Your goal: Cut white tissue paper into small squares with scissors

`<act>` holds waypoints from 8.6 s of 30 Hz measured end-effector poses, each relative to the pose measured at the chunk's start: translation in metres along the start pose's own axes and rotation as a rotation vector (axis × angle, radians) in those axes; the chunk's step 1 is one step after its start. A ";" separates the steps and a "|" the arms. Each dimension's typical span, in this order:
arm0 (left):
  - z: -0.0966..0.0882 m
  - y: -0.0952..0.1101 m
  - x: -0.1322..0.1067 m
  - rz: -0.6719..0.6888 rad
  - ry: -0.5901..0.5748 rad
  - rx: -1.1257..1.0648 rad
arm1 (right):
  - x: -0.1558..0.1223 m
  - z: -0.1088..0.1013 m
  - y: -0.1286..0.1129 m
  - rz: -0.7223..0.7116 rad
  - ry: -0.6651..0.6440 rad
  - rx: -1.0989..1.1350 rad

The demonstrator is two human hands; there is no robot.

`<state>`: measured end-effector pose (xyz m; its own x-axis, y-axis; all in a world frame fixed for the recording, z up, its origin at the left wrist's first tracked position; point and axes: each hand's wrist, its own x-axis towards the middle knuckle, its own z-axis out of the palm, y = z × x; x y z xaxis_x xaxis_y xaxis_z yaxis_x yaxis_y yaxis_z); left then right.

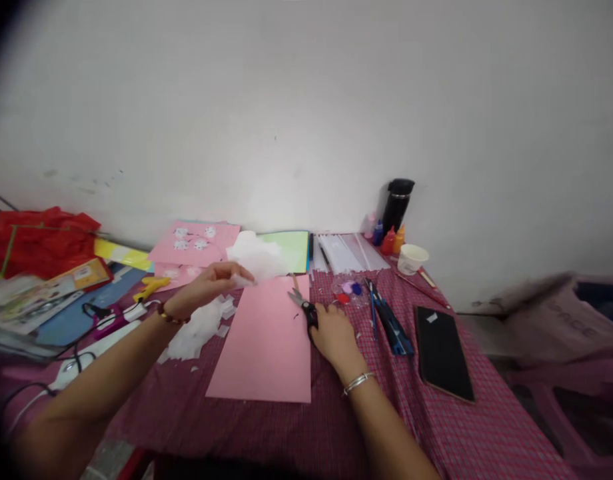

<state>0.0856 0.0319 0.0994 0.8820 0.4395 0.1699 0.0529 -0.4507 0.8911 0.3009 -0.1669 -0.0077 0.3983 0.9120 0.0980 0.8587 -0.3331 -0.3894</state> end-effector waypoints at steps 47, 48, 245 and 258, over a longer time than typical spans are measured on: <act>0.091 -0.037 -0.146 0.111 0.214 0.517 | -0.083 -0.012 -0.047 -0.438 0.004 0.371; 0.099 -0.043 -0.156 0.073 0.200 0.538 | -0.090 -0.006 -0.046 -0.443 -0.027 0.333; -0.010 -0.076 -0.091 -0.252 0.862 -1.166 | 0.021 0.000 -0.091 -0.231 -0.834 0.962; -0.004 -0.093 -0.091 -0.260 0.885 -0.834 | 0.022 0.018 -0.079 -0.151 -0.779 0.820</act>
<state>-0.0013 0.0368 0.0027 0.2544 0.9603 -0.1147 -0.4209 0.2167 0.8809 0.2360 -0.1160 0.0089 -0.2455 0.9253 -0.2890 0.2974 -0.2118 -0.9310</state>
